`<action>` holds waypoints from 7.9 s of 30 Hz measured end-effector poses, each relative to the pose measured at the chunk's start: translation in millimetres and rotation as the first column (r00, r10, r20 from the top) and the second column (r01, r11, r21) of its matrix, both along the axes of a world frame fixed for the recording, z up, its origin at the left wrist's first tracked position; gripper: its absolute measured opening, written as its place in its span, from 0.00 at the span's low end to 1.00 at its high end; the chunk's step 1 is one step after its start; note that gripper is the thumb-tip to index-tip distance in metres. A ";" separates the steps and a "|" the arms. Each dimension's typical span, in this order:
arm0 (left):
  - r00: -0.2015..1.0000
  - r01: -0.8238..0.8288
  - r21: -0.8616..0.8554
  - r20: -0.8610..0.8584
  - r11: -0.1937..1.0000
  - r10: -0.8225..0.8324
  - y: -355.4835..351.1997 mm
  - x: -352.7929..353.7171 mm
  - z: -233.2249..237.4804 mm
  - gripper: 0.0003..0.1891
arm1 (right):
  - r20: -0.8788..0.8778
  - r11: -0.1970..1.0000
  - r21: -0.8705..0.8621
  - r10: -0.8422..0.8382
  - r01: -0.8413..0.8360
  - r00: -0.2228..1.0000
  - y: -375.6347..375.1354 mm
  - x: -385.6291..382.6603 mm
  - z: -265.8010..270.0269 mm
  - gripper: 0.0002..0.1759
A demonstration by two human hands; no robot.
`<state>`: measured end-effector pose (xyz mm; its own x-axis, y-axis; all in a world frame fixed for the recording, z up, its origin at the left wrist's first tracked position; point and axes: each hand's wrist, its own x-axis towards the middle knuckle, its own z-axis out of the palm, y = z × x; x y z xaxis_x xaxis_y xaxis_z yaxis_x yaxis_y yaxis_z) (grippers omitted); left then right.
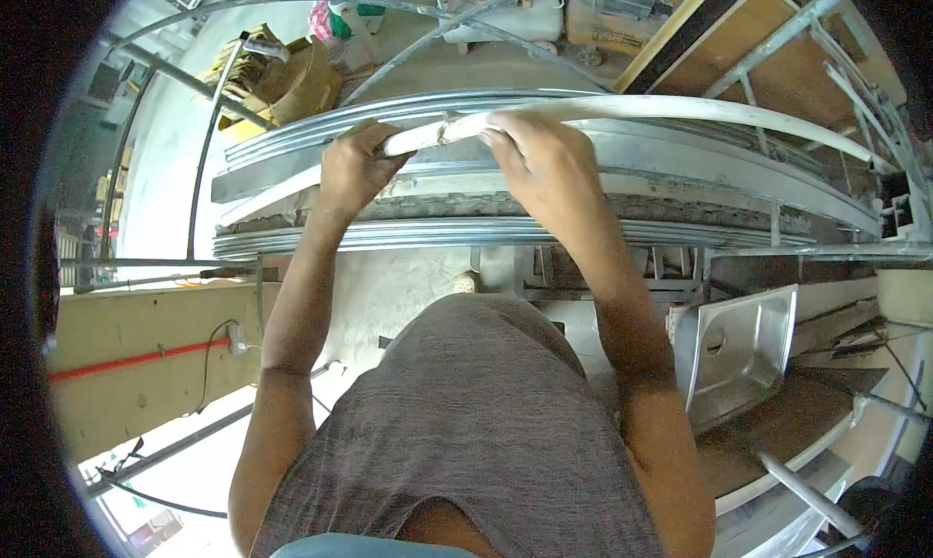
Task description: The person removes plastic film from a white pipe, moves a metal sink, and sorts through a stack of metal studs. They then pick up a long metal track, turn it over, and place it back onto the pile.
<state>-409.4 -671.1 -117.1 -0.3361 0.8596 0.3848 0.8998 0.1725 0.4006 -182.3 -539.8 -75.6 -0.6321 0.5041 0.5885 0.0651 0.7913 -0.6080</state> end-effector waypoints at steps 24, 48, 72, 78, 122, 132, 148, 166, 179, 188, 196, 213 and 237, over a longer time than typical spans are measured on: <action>0.936 0.256 -0.171 0.291 0.951 -0.200 -40.2 -26.3 -25.9 0.29 | -0.375 0.817 -0.521 0.041 -0.247 0.926 37.5 27.9 26.6 0.14; 0.959 0.242 0.061 0.140 0.969 -0.248 -33.2 -44.8 24.9 0.21 | -0.092 0.964 0.257 0.087 -0.061 0.992 -17.8 -80.8 -17.4 0.09; 0.868 0.419 -0.051 0.315 0.906 -0.384 -10.9 -64.8 36.0 0.20 | 0.518 0.986 -0.002 0.142 -0.164 0.844 1.2 -81.6 41.6 0.14; 0.861 0.431 -0.092 0.342 0.898 -0.378 -10.8 -70.2 39.2 0.17 | 0.595 0.965 0.000 0.212 -0.264 0.775 8.3 -82.6 40.9 0.17; 0.772 0.485 -0.135 0.531 0.864 -0.350 -12.9 -66.1 32.2 0.26 | 0.413 0.951 0.217 0.113 -0.218 0.904 -17.0 -92.4 4.6 0.16; 0.846 0.424 -0.150 0.418 0.893 -0.332 -10.2 -69.5 27.3 0.22 | 0.183 0.878 0.478 -0.092 -0.006 0.979 19.8 -88.9 -18.2 0.08; 0.917 0.284 -0.189 0.342 0.940 -0.208 0.4 -91.3 -44.7 0.24 | -0.470 0.240 -0.883 -0.431 -0.404 0.771 35.4 -52.5 -39.5 0.06; 0.568 0.540 -0.259 0.814 0.801 -0.121 5.6 -56.0 31.1 0.22 | -0.132 0.526 -0.830 0.138 -0.185 0.982 -32.4 -44.1 -86.0 0.07; 0.826 0.369 -0.064 0.480 0.927 -0.295 -20.6 -23.8 34.6 0.15 | 0.108 0.991 -0.136 0.023 -0.008 0.994 -42.4 -44.1 0.4 0.16; 0.889 0.339 0.037 0.314 0.940 -0.333 -34.0 -20.0 31.7 0.17 | 0.256 0.972 0.103 0.181 -0.213 0.950 -27.7 -64.1 -4.3 0.12; 0.906 0.389 0.035 0.166 0.921 -0.389 -37.6 -31.4 14.8 0.18 | 0.199 0.942 -0.117 0.333 -0.315 0.922 -46.4 -37.4 -16.2 0.11; 0.786 0.391 -0.281 0.597 0.876 -0.159 -25.3 -36.5 52.0 0.19 | -0.310 0.333 -0.867 0.220 -0.370 0.925 -45.8 -60.3 -76.8 0.09; 0.959 0.207 -0.071 0.213 0.976 -0.188 -23.2 -30.0 -35.8 0.20 | -0.601 0.617 -0.687 -0.186 -0.384 0.778 16.6 -56.9 18.2 0.10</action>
